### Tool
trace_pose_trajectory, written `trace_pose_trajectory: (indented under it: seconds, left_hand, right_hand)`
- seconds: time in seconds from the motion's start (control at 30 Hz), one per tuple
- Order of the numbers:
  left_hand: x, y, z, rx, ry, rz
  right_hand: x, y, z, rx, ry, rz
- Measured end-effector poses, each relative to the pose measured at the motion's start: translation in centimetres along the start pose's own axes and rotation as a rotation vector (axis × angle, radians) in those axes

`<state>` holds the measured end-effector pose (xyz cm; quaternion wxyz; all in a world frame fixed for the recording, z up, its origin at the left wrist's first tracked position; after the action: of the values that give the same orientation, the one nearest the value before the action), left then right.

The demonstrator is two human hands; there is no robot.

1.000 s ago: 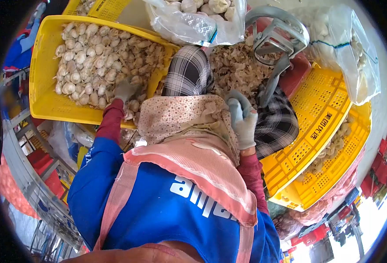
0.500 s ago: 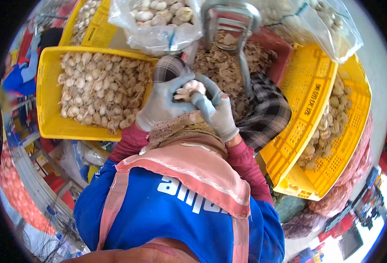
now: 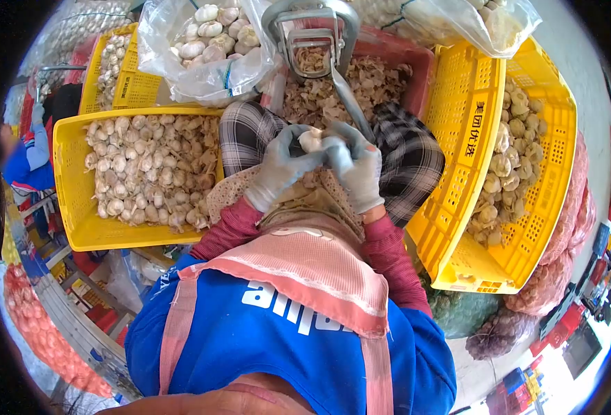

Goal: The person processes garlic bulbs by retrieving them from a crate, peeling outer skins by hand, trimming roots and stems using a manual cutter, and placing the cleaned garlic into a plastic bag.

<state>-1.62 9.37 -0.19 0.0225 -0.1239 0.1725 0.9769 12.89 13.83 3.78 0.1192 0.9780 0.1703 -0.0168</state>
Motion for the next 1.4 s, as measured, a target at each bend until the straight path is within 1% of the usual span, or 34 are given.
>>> trace_pose_trajectory:
  seconds: [0.03,0.07,0.1,0.13,0.2,0.23,0.27,0.33,0.37,0.4,0.43,0.47,0.5,0.57,0.6,0.67,0.7,0.73,0.77,0.8,0.87,0.9,0.97,1.0,1.03,1.07,1.13,1.17,1.23,1.27,1.33,1.37,1.4]
  left_hand:
    - [0.1,0.1,1.1,-0.112,-0.190,0.034]
    - [0.0,0.3,2.4,-0.226,-0.381,0.066]
    - [0.0,0.2,2.7,-0.234,-0.403,0.096]
    - [0.0,0.2,2.6,-0.233,-0.403,0.095]
    - [-0.1,0.4,2.7,-0.247,-0.399,0.071]
    - [0.0,0.6,2.4,-0.186,-0.386,0.035]
    - [0.2,0.8,2.2,-0.186,-0.388,0.034]
    - [-0.1,0.7,0.6,-0.104,-0.026,-0.095]
    - [0.3,0.8,0.9,-0.104,-0.024,-0.095]
    - [0.6,0.9,0.0,0.042,0.122,-0.117]
    - [0.4,1.3,-1.1,0.190,0.267,-0.138]
    - [0.2,1.4,-1.1,0.173,0.262,-0.125]
    - [0.3,1.4,-0.8,0.167,0.263,-0.123]
    - [-0.4,1.4,-0.9,0.256,0.229,-0.206]
    - [-0.4,1.4,-1.3,0.251,0.233,-0.206]
    - [-0.3,1.8,-2.1,0.175,0.336,-0.193]
    - [-0.4,2.0,-1.9,0.137,0.327,-0.188]
    - [-0.3,1.9,-1.7,0.136,0.323,-0.191]
    - [-0.1,2.0,-1.1,0.086,0.382,-0.155]
    - [0.3,2.2,-0.6,0.037,0.444,-0.113]
    - [1.0,2.1,-0.3,0.056,0.449,-0.074]
    - [1.4,1.7,-0.6,0.071,0.434,-0.052]
    - [1.6,1.0,-1.2,0.107,0.432,-0.012]
    - [1.4,0.5,-1.0,0.099,0.429,-0.018]
    - [1.2,0.0,-0.8,0.086,0.445,-0.026]
    - [0.9,-0.4,-0.5,0.073,0.460,-0.035]
    - [0.6,-0.8,0.6,0.061,0.453,-0.019]
    - [0.8,-1.0,1.2,0.058,0.453,0.014]
    - [0.9,-1.4,2.0,0.045,0.449,0.037]
    - [1.1,-1.6,2.2,0.043,0.444,0.047]
    - [1.2,-2.2,2.2,0.036,0.429,0.051]
    - [1.1,-2.5,2.8,0.017,0.429,0.043]
    - [1.0,-2.9,3.3,-0.001,0.428,0.034]
  right_hand:
    - [0.2,-0.4,0.2,0.079,0.494,-0.083]
    - [-0.3,-0.3,0.4,0.147,0.465,-0.077]
    - [-0.9,-0.3,0.5,0.217,0.436,-0.070]
    - [-0.5,-0.6,0.6,0.290,0.482,-0.054]
    - [0.2,-1.2,5.6,-0.126,-0.052,0.007]
    - [0.3,-1.1,6.9,-0.222,-0.088,0.014]
    - [-0.1,-1.0,6.4,-0.221,-0.090,0.014]
    - [-0.6,-0.4,5.4,-0.235,-0.092,0.050]
    - [-0.8,-0.1,5.7,-0.260,-0.103,-0.020]
    - [-0.7,-0.1,6.1,-0.264,-0.101,-0.021]
    - [-0.7,-0.4,4.6,-0.049,0.079,-0.043]
    - [-1.2,-0.4,2.8,0.172,0.258,-0.067]
    - [-0.9,-0.5,4.5,-0.073,0.031,-0.052]
    - [-0.7,-0.1,6.9,-0.294,-0.234,0.078]
    - [-0.6,0.4,7.2,-0.390,-0.250,0.124]
    - [0.2,0.6,9.9,-0.528,-0.561,0.223]
    - [1.5,0.6,10.4,-0.500,-0.499,0.296]
    - [2.8,1.0,10.2,-0.476,-0.333,0.228]
    - [3.0,1.6,7.6,-0.454,-0.162,0.151]
    - [3.5,1.6,5.4,-0.315,0.150,0.045]
    - [3.6,2.3,0.4,0.298,0.480,0.066]
    - [4.4,2.6,0.3,0.271,0.401,0.138]
    - [4.4,2.1,-3.0,0.539,0.520,0.253]
    - [3.5,1.1,-4.9,0.501,0.802,0.280]
    - [3.1,-0.6,-4.4,0.508,1.071,0.207]
    - [3.2,-2.1,-2.6,0.413,1.115,0.124]
    - [4.5,-3.6,0.8,0.087,0.945,-0.051]
    - [3.5,-2.7,-2.0,0.229,1.098,-0.071]
    - [3.0,-1.2,-3.6,-0.089,0.381,-0.232]
    - [2.8,0.3,-5.4,-0.166,0.181,-0.160]
    - [2.7,1.8,-7.9,-0.071,0.101,-0.101]
    - [2.7,2.2,-8.8,-0.112,0.149,-0.047]
    - [2.7,2.0,-9.0,0.027,0.307,-0.097]
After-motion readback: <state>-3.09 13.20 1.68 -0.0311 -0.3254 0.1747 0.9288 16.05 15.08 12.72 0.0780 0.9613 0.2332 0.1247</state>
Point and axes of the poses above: each hand's wrist, its own y-axis away from the middle knuckle, its own x-axis out of the back of the hand, z = x × y, the point moved 8 cm from there along -y, towards the middle knuckle, and after that the axes turned 10 degrees about -z, right-handed, at the moved point
